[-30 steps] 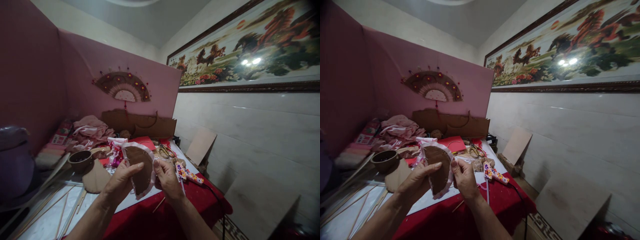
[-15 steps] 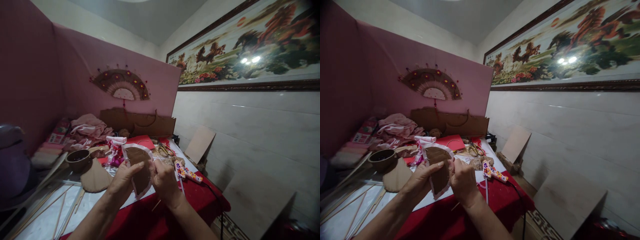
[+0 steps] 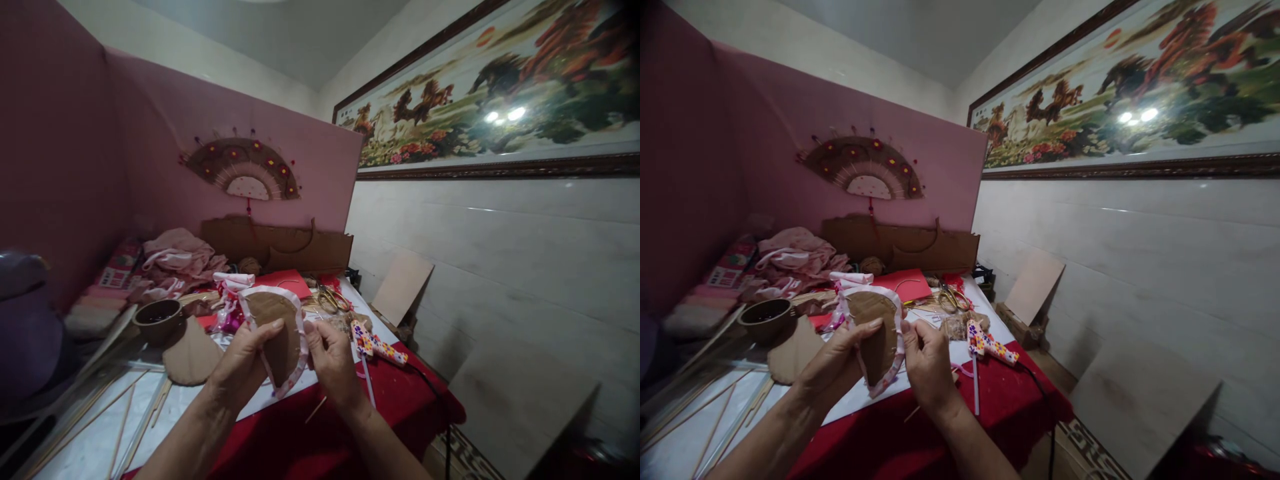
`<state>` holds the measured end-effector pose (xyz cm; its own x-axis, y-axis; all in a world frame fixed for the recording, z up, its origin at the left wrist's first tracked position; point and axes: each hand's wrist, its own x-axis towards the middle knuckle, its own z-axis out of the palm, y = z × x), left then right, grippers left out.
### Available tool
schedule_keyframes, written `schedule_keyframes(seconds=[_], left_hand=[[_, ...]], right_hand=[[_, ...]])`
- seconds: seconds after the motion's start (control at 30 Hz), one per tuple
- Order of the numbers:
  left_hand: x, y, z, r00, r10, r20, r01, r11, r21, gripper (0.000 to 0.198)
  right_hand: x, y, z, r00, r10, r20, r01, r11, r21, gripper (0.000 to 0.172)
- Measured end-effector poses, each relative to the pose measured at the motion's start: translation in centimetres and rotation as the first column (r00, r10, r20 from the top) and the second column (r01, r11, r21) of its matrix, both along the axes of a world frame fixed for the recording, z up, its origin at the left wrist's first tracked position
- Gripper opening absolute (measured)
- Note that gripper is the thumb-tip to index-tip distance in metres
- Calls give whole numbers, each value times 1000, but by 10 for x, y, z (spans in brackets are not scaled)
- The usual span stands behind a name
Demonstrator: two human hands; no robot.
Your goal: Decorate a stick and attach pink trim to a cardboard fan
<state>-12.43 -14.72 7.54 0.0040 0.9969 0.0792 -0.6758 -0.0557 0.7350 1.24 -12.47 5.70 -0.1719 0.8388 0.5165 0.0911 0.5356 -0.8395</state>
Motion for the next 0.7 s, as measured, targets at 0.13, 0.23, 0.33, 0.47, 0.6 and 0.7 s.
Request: schedule_keyframes(seconds=[0.13, 0.23, 0.33, 0.47, 0.6, 0.7], left_hand=[[2, -2, 0, 999, -1, -33, 0, 1000, -9, 30], [3, 0, -3, 999, -2, -39, 2, 1000, 1, 30], [2, 3, -5, 1000, 1, -19, -1, 1000, 12, 25], [0, 4, -4, 999, -29, 15, 30, 999, -12, 20], [-2, 2, 0, 997, -44, 66, 49, 996, -71, 21], [-2, 1, 2, 997, -48, 56, 51, 997, -52, 18]], right_hand=[[-3, -2, 1, 983, -157, 99, 140, 978, 156, 42], [-3, -2, 2, 964, -230, 130, 192, 947, 257, 40], [-3, -2, 3, 960, -239, 145, 193, 941, 277, 37], [0, -5, 3, 984, -132, 119, 106, 973, 205, 38], [2, -12, 2, 996, 37, -86, -39, 999, -26, 44], [3, -16, 3, 991, 59, -123, -68, 995, -71, 36]])
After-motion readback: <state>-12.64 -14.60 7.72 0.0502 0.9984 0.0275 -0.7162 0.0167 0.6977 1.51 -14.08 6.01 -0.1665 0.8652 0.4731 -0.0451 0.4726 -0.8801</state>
